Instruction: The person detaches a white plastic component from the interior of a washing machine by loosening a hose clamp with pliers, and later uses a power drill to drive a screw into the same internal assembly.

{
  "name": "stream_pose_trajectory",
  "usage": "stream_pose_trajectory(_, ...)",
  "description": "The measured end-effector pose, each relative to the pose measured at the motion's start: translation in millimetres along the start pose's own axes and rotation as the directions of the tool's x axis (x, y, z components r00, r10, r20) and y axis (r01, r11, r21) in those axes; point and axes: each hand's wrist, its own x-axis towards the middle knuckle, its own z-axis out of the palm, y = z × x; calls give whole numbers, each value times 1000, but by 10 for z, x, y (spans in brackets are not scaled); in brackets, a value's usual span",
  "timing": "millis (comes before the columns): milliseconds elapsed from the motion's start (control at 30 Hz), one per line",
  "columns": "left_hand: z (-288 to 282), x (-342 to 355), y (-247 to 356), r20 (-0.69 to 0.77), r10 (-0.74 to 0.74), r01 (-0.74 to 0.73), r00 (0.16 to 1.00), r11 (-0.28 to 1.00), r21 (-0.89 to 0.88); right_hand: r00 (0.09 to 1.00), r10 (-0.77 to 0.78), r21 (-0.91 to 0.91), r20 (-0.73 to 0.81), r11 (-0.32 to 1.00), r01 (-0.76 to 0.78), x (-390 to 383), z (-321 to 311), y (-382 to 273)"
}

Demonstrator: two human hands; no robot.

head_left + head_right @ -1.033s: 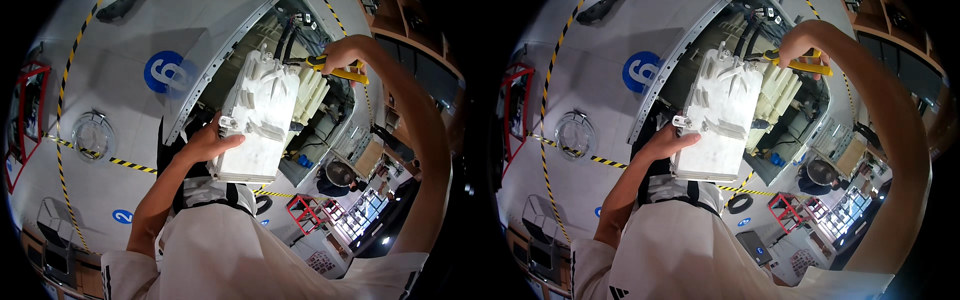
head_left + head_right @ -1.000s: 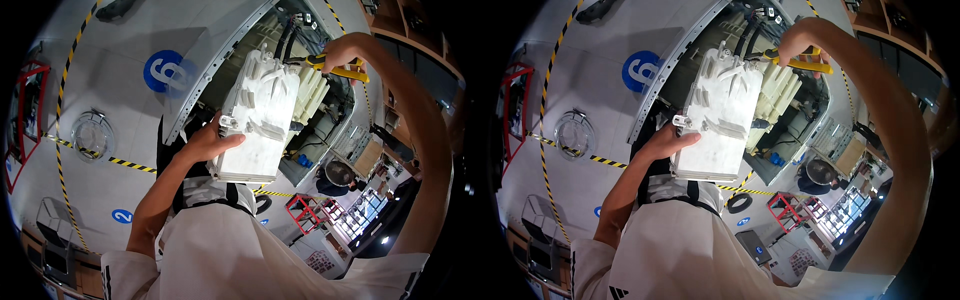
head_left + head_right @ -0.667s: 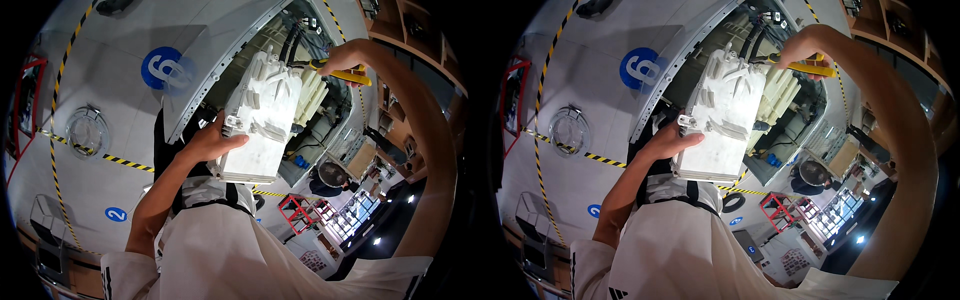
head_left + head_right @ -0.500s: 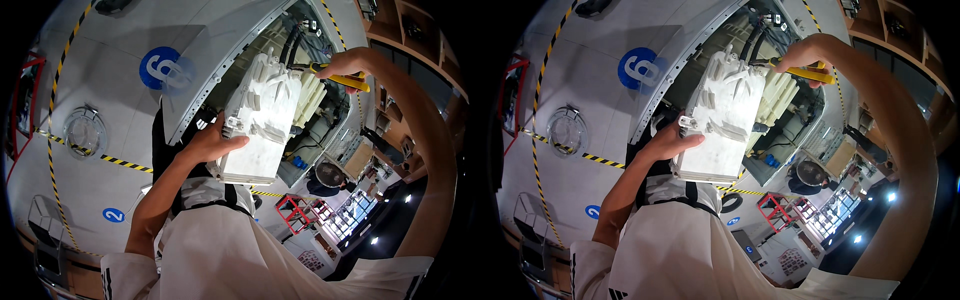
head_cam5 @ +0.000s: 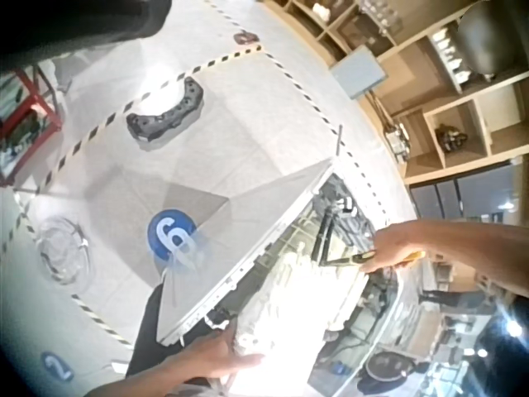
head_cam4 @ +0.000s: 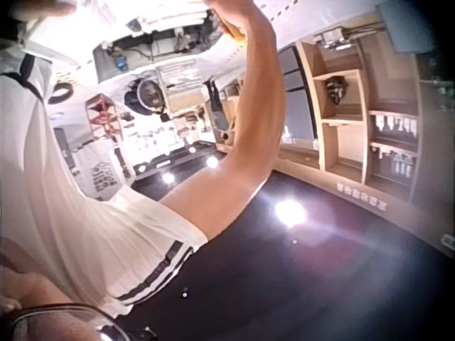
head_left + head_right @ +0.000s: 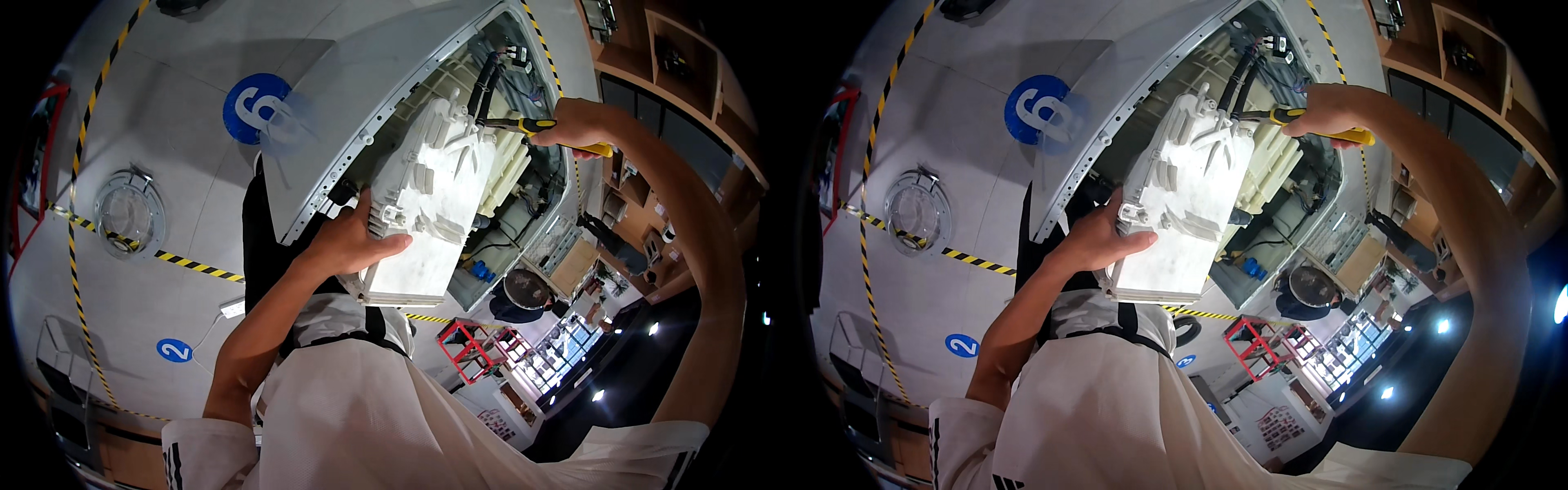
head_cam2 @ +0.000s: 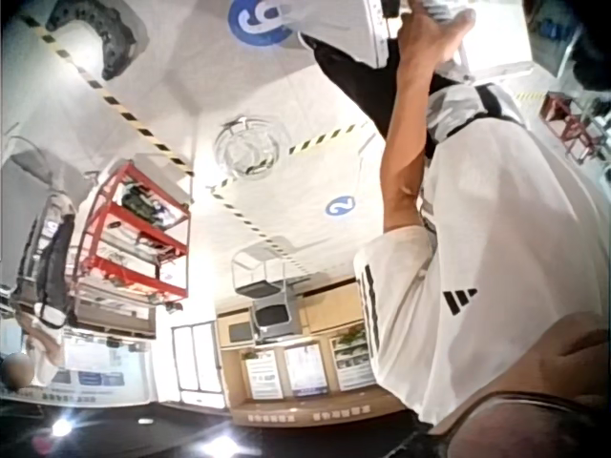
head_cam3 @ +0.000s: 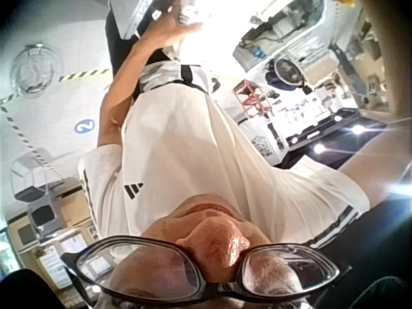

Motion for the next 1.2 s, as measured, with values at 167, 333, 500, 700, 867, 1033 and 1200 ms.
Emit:
stream_pose_trajectory(167, -22, -1, 51, 19, 26, -27, 999, 1000, 14, 991, -94, -71, -96, 994, 87, 32, 43, 63)
stream_pose_trajectory(333, -29, 25, -28, 27, 8, -7, 1000, 1000, -17, 999, -12, 327, 35, 945, 0, 51, 179, 135)
stream_pose_trajectory(500, -63, 1, 69, 93, -11, 15, 996, 999, -44, 997, -70, 178, -28, 981, 74, 116, 202, 257)
stream_pose_trajectory(700, -43, 23, -4, 65, 44, -36, 997, 993, -110, 998, -63, 168, -29, 984, 67, 111, 94, 131)
stream_pose_trajectory(867, 0, 63, -52, 72, 40, -33, 997, 995, -98, 988, -101, 86, -113, 990, 110, 154, 164, 208)
stream_pose_trajectory(1033, -29, 2, -10, 59, 91, -81, 994, 984, -159, 995, -9, 282, 103, 959, -21, 175, 70, 250)
stream_pose_trajectory(1200, -6, 42, -50, 47, 66, -61, 997, 992, -113, 995, -63, 278, 77, 960, 39, 282, 141, 361)
